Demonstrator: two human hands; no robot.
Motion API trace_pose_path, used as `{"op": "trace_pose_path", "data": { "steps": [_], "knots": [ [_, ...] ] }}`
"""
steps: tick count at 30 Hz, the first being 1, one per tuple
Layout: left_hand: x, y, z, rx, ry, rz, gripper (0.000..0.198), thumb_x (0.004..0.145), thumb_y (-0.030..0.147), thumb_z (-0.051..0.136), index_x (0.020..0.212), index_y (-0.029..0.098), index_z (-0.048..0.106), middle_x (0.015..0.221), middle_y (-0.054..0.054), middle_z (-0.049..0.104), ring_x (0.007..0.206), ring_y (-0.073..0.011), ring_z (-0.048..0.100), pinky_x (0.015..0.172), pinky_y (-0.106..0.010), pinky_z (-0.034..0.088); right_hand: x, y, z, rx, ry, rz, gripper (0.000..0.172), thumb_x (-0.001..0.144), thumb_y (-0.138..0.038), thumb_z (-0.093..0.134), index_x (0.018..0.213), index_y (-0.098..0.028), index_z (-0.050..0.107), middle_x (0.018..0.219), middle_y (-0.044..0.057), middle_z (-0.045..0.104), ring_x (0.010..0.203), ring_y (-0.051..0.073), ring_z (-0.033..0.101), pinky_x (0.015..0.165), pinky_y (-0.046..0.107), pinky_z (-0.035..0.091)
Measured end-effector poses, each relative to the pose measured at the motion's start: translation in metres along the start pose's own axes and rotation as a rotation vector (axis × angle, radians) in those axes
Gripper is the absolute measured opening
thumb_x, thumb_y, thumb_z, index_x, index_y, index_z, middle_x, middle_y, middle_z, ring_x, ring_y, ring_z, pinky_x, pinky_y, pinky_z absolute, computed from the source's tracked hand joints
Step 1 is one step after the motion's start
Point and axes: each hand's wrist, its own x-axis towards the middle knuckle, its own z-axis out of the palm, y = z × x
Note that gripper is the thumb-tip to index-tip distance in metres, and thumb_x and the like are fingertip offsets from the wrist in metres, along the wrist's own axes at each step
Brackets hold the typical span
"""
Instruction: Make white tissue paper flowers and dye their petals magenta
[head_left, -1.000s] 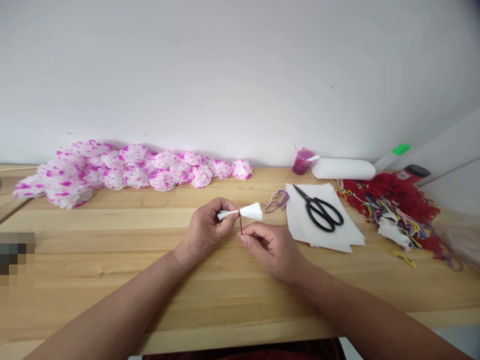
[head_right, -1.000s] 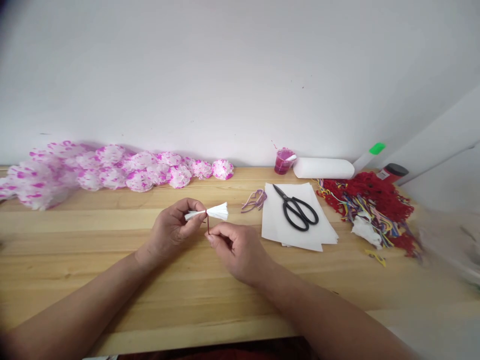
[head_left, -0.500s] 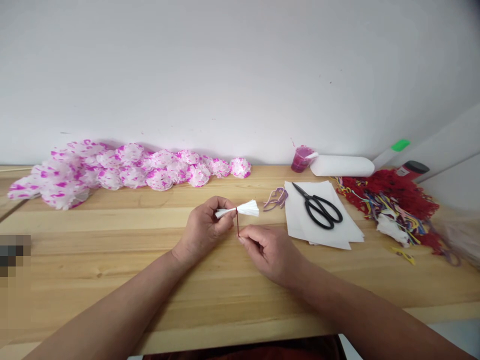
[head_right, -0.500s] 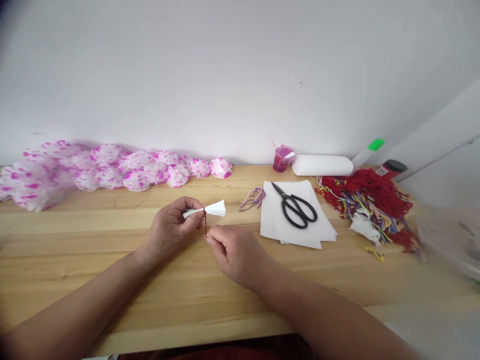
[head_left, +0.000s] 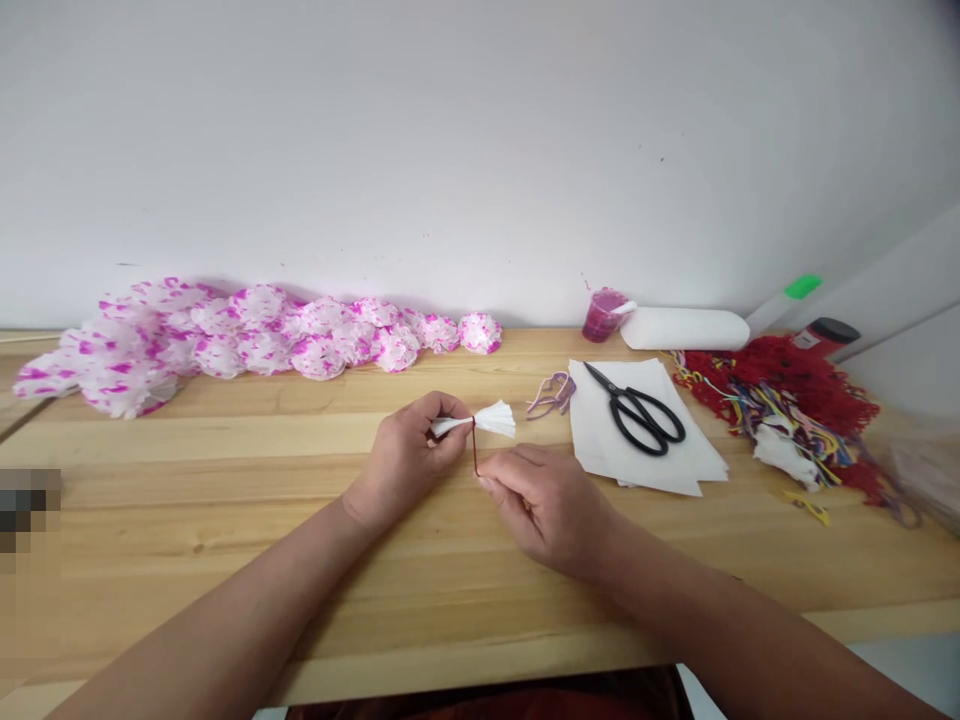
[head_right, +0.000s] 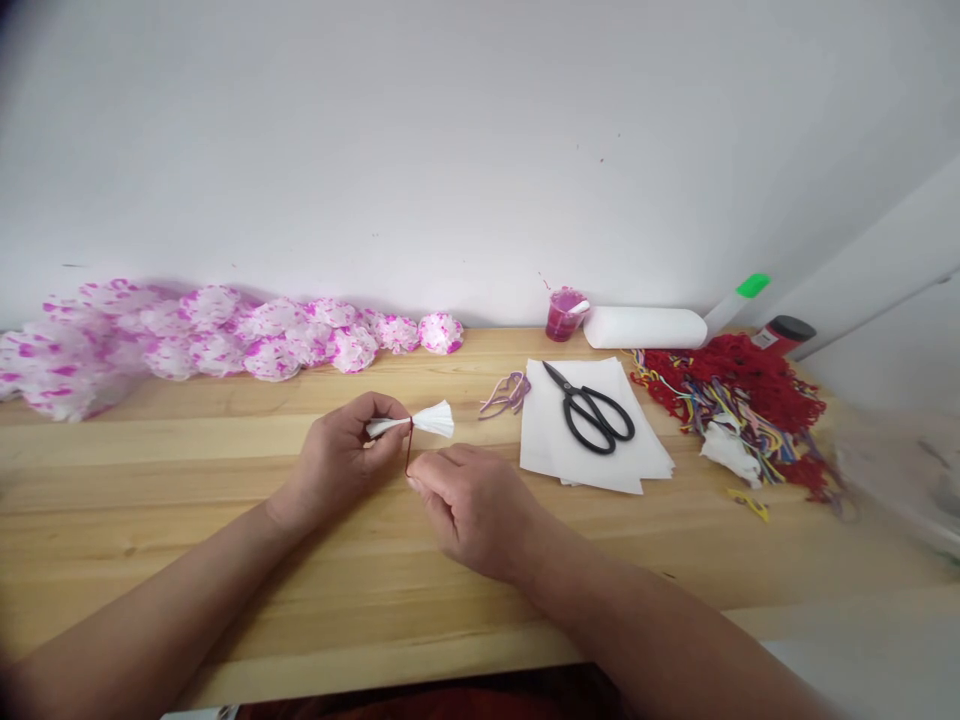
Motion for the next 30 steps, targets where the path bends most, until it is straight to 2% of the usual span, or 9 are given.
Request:
{"op": "trace_pose_path", "data": {
  "steps": [4,9,13,17,21,24,27,30],
  "knots": [
    [-0.002,0.002,-0.001,0.119,-0.011,0.15,0.002,0.085,0.019,0.058,0.086,0.019,0.06,0.074,0.002,0.066,0.061,-0.0106,0.056,0.057,-0.02,0.043,0.001,-0.001,-0.009,0.02,0.094,-0.012,0.013,0.096,-0.018,0.047,0.093,-0.02,0.059,0.079,0.003,0.062,0.074,0.017,0.054,0.071,0.03,0.041],
    [-0.006,0.003,-0.004,0.142,-0.122,0.304,0.005,0.089,0.018,0.054,0.091,0.02,0.058,0.081,0.0,0.066,0.069,-0.0119,0.061,0.064,-0.022,0.047,0.007,-0.001,-0.022,0.077,0.231,0.025,0.014,0.096,-0.016,0.048,0.094,-0.021,0.06,0.081,0.003,0.062,0.077,0.016,0.056,0.073,0.03,0.044],
    [-0.009,0.007,-0.007,0.11,-0.266,0.343,0.01,0.09,0.015,0.053,0.095,0.02,0.059,0.085,0.0,0.066,0.07,-0.0106,0.06,0.065,-0.02,0.046,0.011,0.004,-0.029,0.121,0.293,0.05,0.016,0.097,-0.018,0.048,0.088,-0.021,0.061,0.078,0.002,0.061,0.073,0.015,0.055,0.07,0.029,0.043],
    [-0.012,0.014,-0.011,0.011,-0.342,0.347,0.01,0.089,0.015,0.054,0.095,0.02,0.06,0.083,0.001,0.065,0.066,-0.009,0.058,0.061,-0.019,0.044,0.013,0.015,-0.029,0.26,0.268,0.161,0.017,0.097,-0.025,0.051,0.085,-0.02,0.062,0.075,0.001,0.059,0.069,0.013,0.05,0.066,0.028,0.041],
    [-0.014,0.021,-0.013,-0.134,-0.344,0.306,0.004,0.088,0.019,0.057,0.09,0.018,0.061,0.078,0.0,0.064,0.064,-0.0091,0.056,0.059,-0.019,0.043,0.015,0.028,-0.024,0.481,0.186,0.312,0.019,0.094,-0.03,0.055,0.081,-0.018,0.062,0.073,-0.001,0.056,0.069,0.012,0.05,0.064,0.025,0.04],
    [-0.015,0.022,-0.011,-0.317,-0.282,0.21,0.007,0.089,0.025,0.061,0.089,0.018,0.06,0.081,-0.002,0.064,0.069,-0.0113,0.057,0.064,-0.022,0.046,0.016,0.031,-0.016,0.686,0.08,0.386,0.019,0.091,-0.032,0.06,0.078,-0.018,0.06,0.072,-0.002,0.058,0.064,0.011,0.05,0.06,0.024,0.04],
    [-0.013,0.02,-0.006,-0.558,-0.216,0.116,0.013,0.089,0.029,0.063,0.091,0.017,0.059,0.097,-0.008,0.068,0.081,-0.015,0.063,0.074,-0.027,0.05,0.017,0.028,-0.006,0.689,0.001,0.409,0.015,0.084,-0.029,0.068,0.08,-0.017,0.062,0.072,-0.002,0.06,0.066,0.012,0.052,0.062,0.025,0.041],
    [-0.01,0.016,-0.003,-0.738,-0.248,-0.026,0.018,0.092,0.034,0.061,0.092,0.017,0.055,0.078,-0.004,0.069,0.068,-0.0131,0.063,0.071,-0.027,0.052,0.016,0.023,0.0,0.666,-0.048,0.362,0.017,0.09,-0.033,0.062,0.086,-0.017,0.066,0.079,0.001,0.065,0.072,0.013,0.056,0.068,0.027,0.045]
  ]
}}
